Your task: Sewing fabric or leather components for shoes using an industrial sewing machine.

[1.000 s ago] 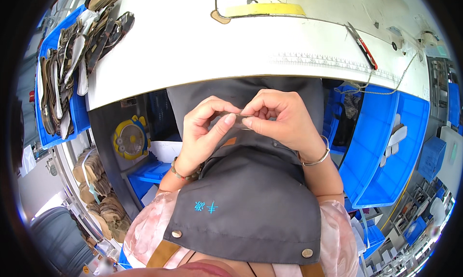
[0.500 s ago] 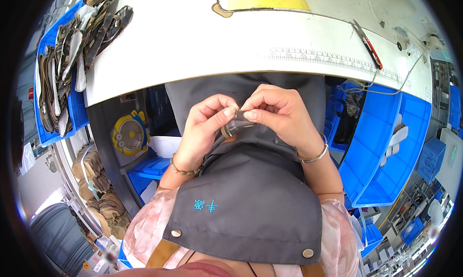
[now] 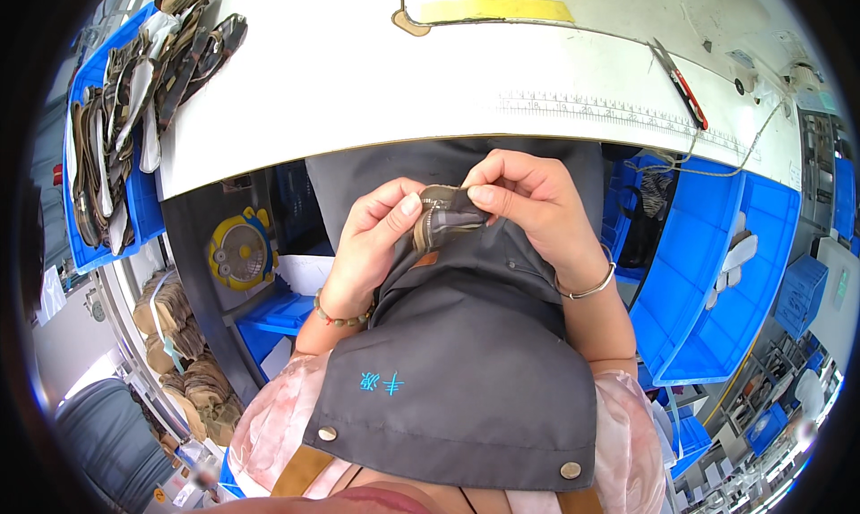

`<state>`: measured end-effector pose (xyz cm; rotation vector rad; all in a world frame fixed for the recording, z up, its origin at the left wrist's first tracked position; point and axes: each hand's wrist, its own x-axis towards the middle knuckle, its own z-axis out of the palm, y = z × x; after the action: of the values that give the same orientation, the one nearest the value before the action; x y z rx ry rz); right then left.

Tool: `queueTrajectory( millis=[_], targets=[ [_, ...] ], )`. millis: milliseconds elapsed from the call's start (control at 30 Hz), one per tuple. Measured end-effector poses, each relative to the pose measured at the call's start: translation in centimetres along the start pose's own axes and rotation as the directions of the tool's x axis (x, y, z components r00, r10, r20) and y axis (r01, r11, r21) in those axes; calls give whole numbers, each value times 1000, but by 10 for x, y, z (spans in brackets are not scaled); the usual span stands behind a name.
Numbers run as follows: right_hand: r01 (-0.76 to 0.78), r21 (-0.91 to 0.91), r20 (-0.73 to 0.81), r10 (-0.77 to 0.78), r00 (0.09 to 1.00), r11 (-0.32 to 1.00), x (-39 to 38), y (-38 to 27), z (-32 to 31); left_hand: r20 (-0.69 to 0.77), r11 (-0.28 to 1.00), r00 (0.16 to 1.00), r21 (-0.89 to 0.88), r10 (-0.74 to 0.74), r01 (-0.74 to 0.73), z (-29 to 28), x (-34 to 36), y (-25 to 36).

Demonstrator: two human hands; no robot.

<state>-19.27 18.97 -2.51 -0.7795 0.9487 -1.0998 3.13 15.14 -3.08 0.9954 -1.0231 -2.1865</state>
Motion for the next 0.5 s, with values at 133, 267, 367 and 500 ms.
queueTrajectory(
  millis=[133,267,367,500],
  targets=[
    [36,-76,-47,-40,998,996,0,-2,5,-30,997,997,-5,73,-74,8,1,0],
    [44,-99,-71,-51,996,994,-1,0,8,-220,929,906,175,360,-327,19,3,-4],
    [64,-131,-101,-77,992,989,-3,-3,11,-142,618,728,649,671,-443,6,4,-7],
    [109,-144,-145,-131,981,983,-5,-5,17,-112,578,757,720,644,-385,7,3,-13]
  ],
)
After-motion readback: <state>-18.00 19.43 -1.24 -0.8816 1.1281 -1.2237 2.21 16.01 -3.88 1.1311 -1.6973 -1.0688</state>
